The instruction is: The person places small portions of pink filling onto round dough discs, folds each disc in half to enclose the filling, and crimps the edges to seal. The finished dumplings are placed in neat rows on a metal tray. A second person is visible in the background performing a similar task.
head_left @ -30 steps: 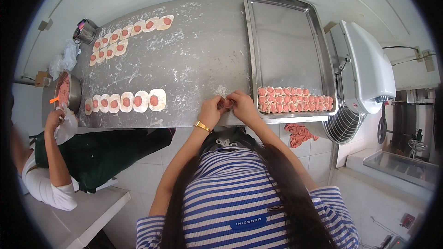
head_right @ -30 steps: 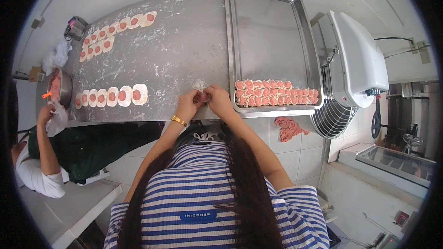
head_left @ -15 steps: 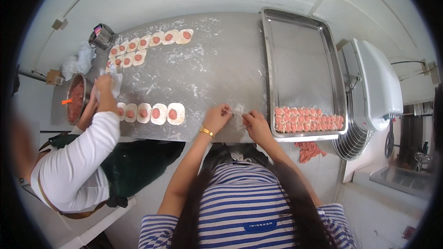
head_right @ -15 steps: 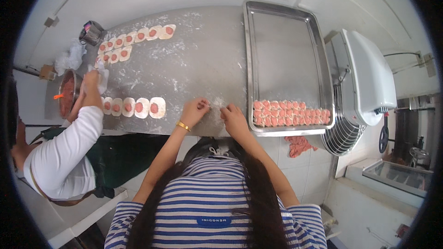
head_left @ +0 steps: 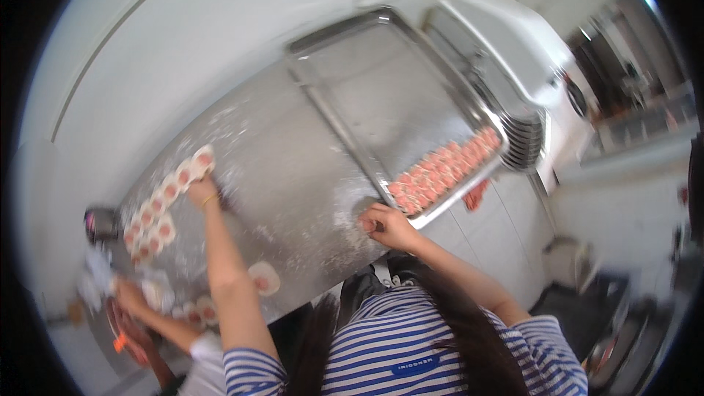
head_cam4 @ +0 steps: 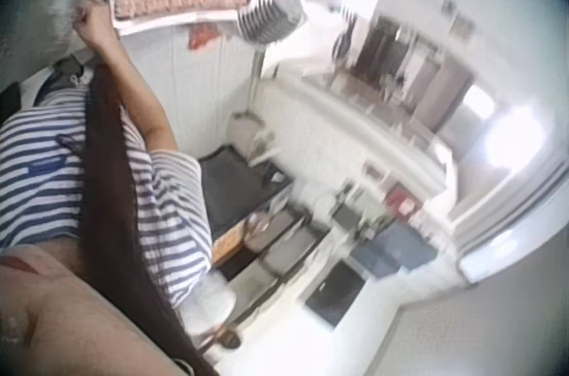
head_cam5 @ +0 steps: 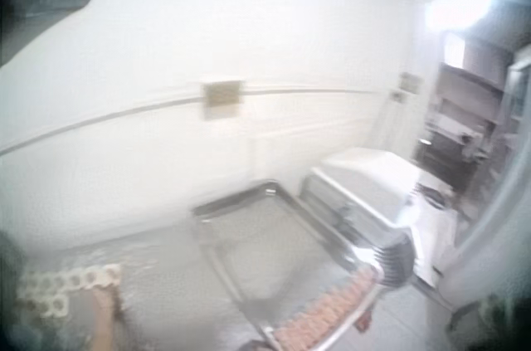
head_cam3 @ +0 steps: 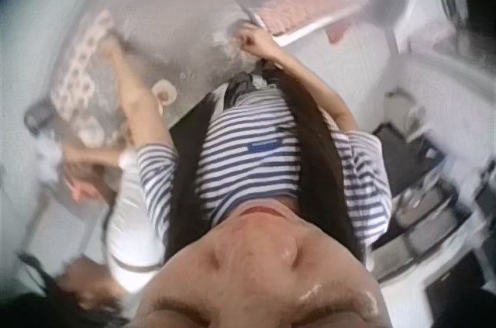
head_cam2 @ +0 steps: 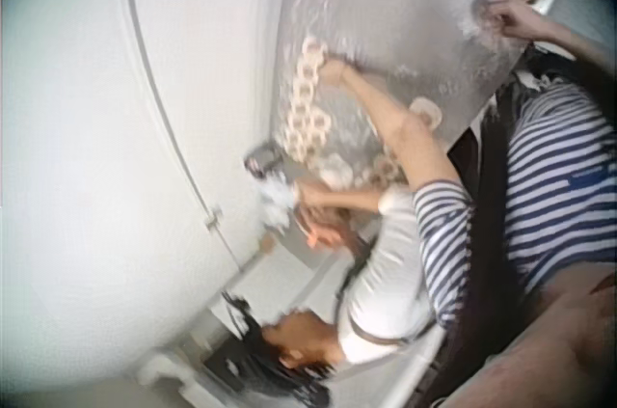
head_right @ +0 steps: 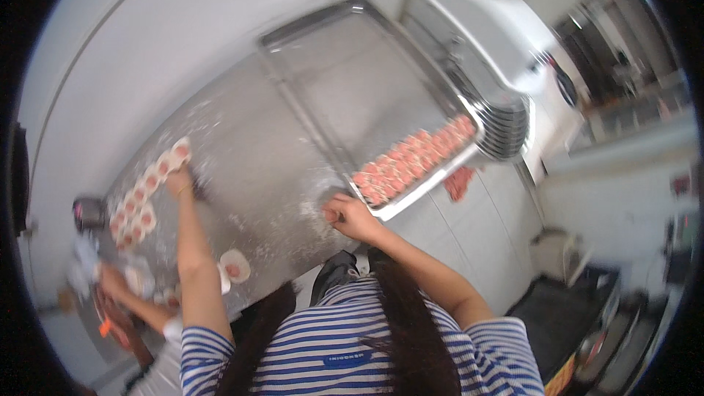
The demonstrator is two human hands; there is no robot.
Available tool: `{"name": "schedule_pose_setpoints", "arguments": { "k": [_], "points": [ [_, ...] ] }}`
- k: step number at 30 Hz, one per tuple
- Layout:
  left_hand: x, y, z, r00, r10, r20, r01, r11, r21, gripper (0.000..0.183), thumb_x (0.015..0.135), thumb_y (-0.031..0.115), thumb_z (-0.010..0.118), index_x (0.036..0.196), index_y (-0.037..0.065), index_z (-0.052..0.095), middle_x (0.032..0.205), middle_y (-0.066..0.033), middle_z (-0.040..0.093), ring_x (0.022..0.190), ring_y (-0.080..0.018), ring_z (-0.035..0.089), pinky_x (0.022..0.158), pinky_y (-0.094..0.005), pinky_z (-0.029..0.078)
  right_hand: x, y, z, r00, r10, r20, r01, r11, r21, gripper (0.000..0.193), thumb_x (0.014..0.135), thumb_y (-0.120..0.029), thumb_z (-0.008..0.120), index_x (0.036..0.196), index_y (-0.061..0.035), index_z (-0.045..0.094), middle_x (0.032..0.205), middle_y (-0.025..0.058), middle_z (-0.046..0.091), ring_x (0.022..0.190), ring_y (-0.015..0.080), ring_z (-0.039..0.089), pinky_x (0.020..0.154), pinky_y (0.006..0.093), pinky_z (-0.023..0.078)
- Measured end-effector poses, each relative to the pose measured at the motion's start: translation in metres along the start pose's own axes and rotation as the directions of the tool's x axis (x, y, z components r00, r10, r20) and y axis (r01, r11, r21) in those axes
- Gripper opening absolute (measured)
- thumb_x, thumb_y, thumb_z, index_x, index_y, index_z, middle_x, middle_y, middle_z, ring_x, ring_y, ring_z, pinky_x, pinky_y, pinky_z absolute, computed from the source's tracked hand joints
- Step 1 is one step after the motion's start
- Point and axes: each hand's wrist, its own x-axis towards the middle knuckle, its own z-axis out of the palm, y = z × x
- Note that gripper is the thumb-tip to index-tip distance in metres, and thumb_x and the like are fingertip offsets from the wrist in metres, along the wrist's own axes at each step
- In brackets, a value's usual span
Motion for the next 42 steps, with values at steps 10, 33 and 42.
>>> {"name": "schedule_pose_setpoints", "arguments": {
  "k": [10,33,42],
  "points": [
    [0.021,-0.024,0.027,0.766,-0.388,0.513,0.593,0.12,-0.796,0.032,0.086,0.014,0.052,0.111,-0.004,0.051,0.108,-0.0109,0.056,0.091,-0.0204,0.056,0.083,-0.032,0.048,-0.024,0.048,-0.192,0.869,0.179,-0.461,-0.108,0.978,0.176,0.042,0.064,0.004,0.064,0.105,-0.005,0.064,0.095,0.0027,0.063,0.087,0.0121,0.06,0.074,0.0262,0.049],
    [-0.291,0.113,-0.096,0.659,-0.025,0.752,0.609,-0.571,-0.551,0.036,0.091,0.013,0.049,0.122,-0.006,0.046,0.126,-0.0146,0.053,0.117,-0.0236,0.05,0.103,-0.036,0.041,0.044,0.152,-0.286,0.92,-0.187,0.345,0.295,0.909,-0.293,0.043,0.058,0.012,0.047,0.096,0.0018,0.065,0.091,0.0154,0.063,0.076,0.032,0.06,0.068,0.0357,0.049],
    [-0.317,0.178,-0.095,0.634,-0.123,0.763,0.66,-0.428,-0.617,0.031,0.092,0.013,0.048,0.118,-0.004,0.048,0.124,-0.015,0.053,0.117,-0.025,0.051,0.1,-0.0366,0.044,0.046,0.157,-0.291,0.923,-0.16,0.35,0.242,0.949,-0.202,0.037,0.062,0.007,0.047,0.093,0.0006,0.066,0.087,0.0158,0.065,0.08,0.0345,0.061,0.072,0.0372,0.049]
  ]
}}
